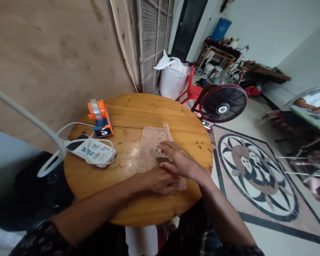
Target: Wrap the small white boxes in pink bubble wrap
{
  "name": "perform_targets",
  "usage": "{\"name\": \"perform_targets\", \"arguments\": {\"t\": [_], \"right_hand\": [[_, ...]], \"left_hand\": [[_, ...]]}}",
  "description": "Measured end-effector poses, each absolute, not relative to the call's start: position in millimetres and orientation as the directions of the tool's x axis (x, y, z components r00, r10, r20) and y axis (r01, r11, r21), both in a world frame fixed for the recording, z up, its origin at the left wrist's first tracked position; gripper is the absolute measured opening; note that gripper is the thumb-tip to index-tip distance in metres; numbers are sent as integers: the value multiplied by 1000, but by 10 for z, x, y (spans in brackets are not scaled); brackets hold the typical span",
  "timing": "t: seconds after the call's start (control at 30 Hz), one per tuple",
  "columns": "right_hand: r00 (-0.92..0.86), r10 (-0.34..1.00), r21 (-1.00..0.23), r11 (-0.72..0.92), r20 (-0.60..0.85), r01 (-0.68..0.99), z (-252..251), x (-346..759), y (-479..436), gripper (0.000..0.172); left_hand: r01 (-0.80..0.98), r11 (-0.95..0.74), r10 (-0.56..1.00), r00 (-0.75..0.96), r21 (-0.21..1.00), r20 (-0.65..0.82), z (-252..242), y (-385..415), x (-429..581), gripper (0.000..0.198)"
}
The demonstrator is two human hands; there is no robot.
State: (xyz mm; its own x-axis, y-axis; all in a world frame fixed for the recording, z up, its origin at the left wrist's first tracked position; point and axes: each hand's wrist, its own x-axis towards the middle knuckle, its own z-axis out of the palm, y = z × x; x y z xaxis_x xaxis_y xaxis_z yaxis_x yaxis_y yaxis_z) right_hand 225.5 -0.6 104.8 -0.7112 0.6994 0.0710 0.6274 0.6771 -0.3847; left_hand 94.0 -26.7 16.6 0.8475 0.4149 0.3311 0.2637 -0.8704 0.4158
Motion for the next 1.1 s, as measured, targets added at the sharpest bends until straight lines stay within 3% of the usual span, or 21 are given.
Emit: {"name": "perform_targets", "arguments": {"t": [0.13, 0.27, 0.5, 0.63, 0.83, 0.97, 1.1], "right_hand": [[-656, 755, -345, 617, 8, 707, 781, 2286, 172, 55], [-601, 800, -393, 555, 8, 733, 656, 2293, 237, 51], [-401, 910, -713, 349, 103, 608, 799, 2424, 141, 47], [-206, 953, -795, 300, 223, 527, 912, 2740, 60, 46], [51, 961, -646, 143, 271, 750, 674, 3289, 208, 52], [-40, 980, -481, 131, 195, 867, 447, 3424, 354, 52], [-83, 891, -425, 293, 447, 856, 578, 3287, 201, 61]], "left_hand": [[251, -892, 363, 894, 376, 263, 219, -255, 938, 5], [261, -882, 374, 894, 392, 247, 283, -256, 925, 7], [247, -902, 359, 885, 355, 295, 269, -234, 913, 8], [231, -905, 347, 886, 357, 306, 235, -205, 904, 7], [241, -888, 357, 898, 392, 257, 264, -191, 887, 13], [255, -887, 362, 902, 385, 236, 292, -181, 879, 12], [248, -884, 362, 900, 395, 245, 280, -179, 868, 13]]}}
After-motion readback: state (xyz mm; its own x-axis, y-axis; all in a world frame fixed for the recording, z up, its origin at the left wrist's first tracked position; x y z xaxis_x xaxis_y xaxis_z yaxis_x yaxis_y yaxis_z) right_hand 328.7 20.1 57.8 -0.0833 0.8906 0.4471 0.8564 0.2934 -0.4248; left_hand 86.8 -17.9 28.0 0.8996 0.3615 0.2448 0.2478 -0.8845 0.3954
